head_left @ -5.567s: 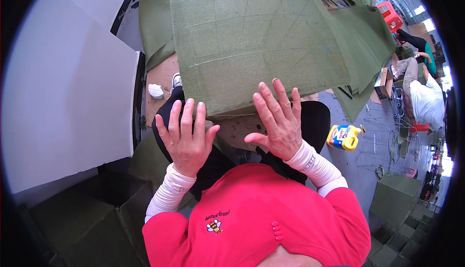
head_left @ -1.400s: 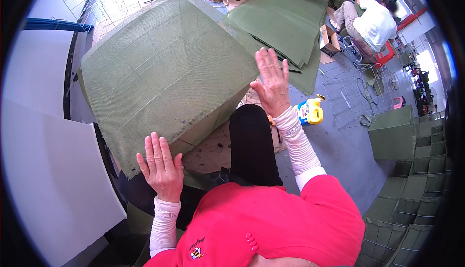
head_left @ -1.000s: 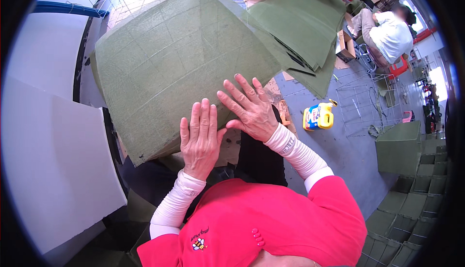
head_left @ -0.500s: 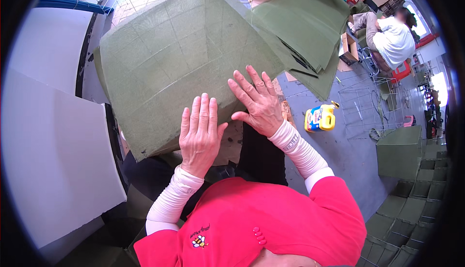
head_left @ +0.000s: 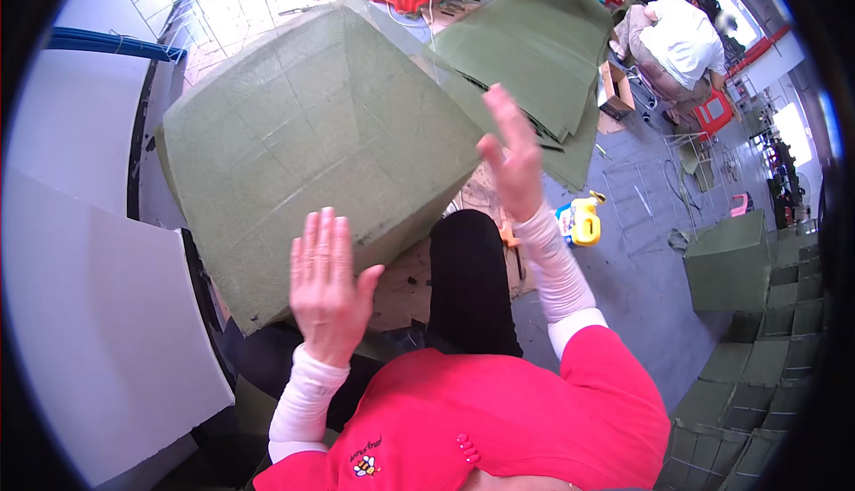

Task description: Assembling a wire-frame fabric storage bin using a hot glue gun.

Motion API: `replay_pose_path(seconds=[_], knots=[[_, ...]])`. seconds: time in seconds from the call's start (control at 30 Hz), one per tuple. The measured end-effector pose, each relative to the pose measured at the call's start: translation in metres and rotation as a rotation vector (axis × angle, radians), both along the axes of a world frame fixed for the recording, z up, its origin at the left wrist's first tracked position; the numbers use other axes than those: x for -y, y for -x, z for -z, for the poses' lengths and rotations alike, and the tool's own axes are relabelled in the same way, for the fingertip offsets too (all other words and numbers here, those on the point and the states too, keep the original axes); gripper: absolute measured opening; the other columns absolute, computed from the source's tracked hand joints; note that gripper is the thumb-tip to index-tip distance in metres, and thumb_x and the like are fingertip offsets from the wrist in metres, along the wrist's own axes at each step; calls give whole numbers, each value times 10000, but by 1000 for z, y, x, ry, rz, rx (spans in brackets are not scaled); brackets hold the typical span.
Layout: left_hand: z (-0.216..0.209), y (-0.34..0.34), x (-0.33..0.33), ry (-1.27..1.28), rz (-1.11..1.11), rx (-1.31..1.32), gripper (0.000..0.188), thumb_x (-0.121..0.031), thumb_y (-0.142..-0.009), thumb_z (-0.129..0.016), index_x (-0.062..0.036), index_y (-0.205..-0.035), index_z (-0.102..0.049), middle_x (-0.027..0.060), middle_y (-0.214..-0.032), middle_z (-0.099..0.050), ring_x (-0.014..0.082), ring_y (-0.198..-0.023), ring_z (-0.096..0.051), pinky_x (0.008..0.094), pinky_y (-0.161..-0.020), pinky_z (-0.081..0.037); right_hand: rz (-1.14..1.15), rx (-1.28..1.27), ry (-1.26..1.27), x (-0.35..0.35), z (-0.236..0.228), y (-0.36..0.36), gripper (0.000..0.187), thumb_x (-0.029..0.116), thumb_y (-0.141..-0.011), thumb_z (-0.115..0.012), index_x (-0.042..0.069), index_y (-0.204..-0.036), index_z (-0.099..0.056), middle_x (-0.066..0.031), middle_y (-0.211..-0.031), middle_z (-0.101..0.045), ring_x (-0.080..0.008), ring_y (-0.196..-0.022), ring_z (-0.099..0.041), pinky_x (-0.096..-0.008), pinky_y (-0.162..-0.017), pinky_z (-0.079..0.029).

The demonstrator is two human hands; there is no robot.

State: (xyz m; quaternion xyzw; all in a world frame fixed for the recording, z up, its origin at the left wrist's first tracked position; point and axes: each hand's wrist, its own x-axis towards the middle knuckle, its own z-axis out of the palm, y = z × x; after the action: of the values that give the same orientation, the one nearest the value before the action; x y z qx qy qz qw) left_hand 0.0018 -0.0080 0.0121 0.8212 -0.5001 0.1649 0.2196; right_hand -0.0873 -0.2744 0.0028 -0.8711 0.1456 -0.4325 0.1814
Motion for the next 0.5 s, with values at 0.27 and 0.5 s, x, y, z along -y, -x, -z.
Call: replay_pose_path(seconds=[0.27, 0.5], knots=[[-29, -205, -95, 519, -321, -678, 410, -278, -906, -525, 2, -1205, -518, 109, -1128, -594, 209, -1102, -526, 343, -914, -397, -235, -253, -1100, 128, -1, -54, 455, 456, -850, -565, 64, -1080, -584, -18, -1020, -634, -92, -950, -577, -260, -727, -448], [31, -382, -89, 626, -364, -1448, 396, -444, -861, -549, -77, -1008, -573, 51, -1014, -608, 183, -976, -560, 352, -823, -413, -337, -425, -1320, 178, 7, -149, 302, 379, -841, -610, 113, -984, -623, 73, -808, -618, -22, -623, -513, -168, -558, -400]])
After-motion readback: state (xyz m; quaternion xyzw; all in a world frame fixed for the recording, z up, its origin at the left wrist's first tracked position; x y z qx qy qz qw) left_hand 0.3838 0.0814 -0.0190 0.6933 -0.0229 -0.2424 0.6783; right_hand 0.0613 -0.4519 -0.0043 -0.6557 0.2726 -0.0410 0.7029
